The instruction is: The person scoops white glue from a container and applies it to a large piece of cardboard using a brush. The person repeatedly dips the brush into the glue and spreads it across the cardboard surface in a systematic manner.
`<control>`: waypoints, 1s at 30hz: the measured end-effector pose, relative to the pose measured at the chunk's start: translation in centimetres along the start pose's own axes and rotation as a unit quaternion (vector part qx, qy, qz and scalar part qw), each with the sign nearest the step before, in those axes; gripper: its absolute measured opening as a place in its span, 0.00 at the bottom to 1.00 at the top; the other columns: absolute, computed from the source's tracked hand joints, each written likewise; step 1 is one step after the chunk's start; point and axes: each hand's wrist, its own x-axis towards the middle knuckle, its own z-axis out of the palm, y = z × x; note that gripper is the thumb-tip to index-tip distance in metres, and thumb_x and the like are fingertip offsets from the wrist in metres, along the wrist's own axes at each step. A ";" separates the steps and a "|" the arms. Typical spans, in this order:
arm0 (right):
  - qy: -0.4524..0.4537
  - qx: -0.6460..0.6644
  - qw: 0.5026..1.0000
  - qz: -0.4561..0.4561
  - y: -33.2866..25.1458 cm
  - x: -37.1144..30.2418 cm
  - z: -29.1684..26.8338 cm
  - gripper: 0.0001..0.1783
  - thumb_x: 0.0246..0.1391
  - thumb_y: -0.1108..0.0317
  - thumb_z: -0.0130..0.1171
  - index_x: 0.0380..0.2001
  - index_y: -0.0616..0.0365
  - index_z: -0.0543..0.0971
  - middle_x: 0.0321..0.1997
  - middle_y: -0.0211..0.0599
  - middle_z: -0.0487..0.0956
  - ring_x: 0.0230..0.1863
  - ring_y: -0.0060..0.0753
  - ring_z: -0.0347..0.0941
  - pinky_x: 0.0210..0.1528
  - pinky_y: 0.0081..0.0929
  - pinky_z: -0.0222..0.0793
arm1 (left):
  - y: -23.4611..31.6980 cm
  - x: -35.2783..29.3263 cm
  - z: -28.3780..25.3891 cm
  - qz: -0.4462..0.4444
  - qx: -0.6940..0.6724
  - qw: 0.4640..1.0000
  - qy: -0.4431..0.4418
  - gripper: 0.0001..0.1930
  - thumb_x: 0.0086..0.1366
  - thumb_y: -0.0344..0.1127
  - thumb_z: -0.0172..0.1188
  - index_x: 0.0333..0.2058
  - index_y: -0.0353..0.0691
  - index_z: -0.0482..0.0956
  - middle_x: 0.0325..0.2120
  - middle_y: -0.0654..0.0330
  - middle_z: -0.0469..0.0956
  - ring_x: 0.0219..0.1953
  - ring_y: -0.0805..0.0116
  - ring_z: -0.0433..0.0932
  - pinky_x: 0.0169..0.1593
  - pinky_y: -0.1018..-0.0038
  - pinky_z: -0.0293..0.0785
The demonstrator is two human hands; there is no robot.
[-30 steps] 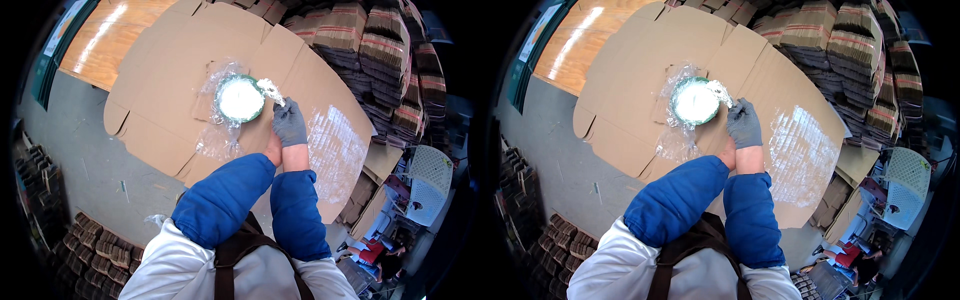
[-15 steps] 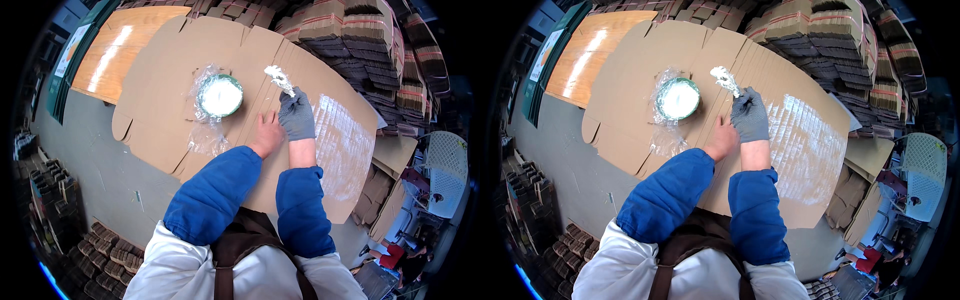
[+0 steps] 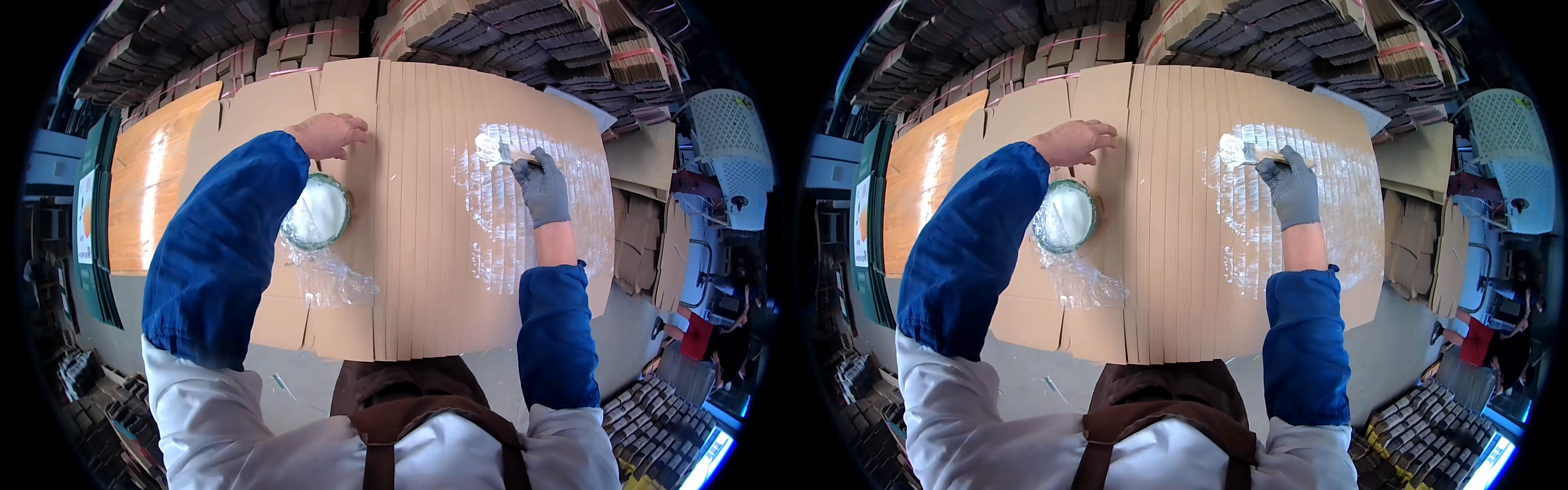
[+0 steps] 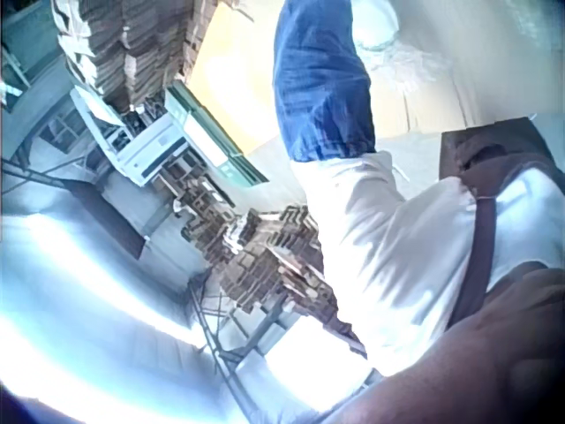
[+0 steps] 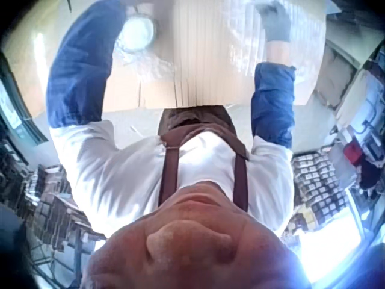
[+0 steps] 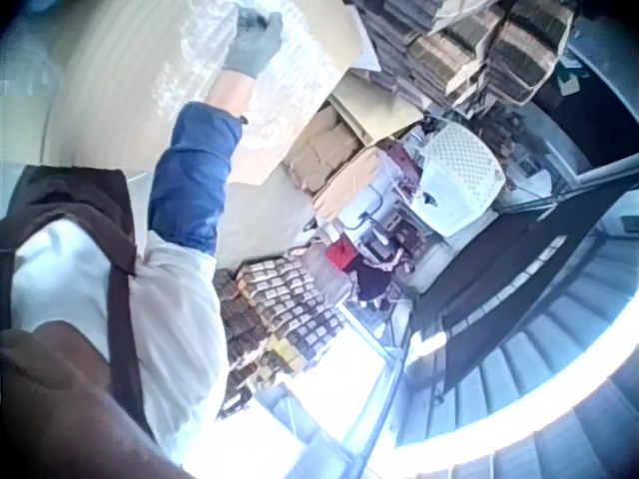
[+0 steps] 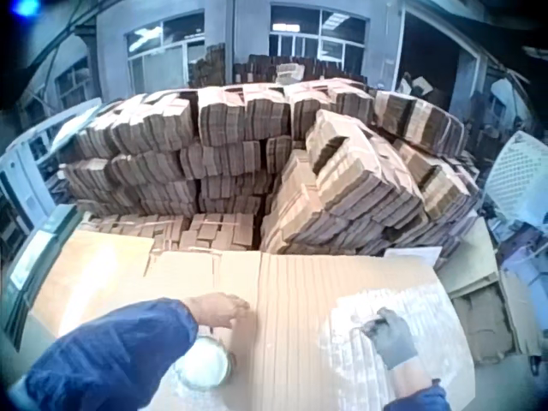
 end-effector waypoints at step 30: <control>0.007 -0.564 0.777 -0.281 9.2 1.2 12.6 0.09 0.57 0.64 0.58 0.31 0.58 0.75 0.26 0.44 0.76 0.30 0.41 0.76 0.36 0.34 0.72 | -4.5 0.2 2.9 0.133 -0.028 0.990 0.031 0.37 0.52 0.37 0.69 0.61 0.38 0.68 0.64 0.61 0.62 0.65 0.62 0.61 0.67 0.72 0.61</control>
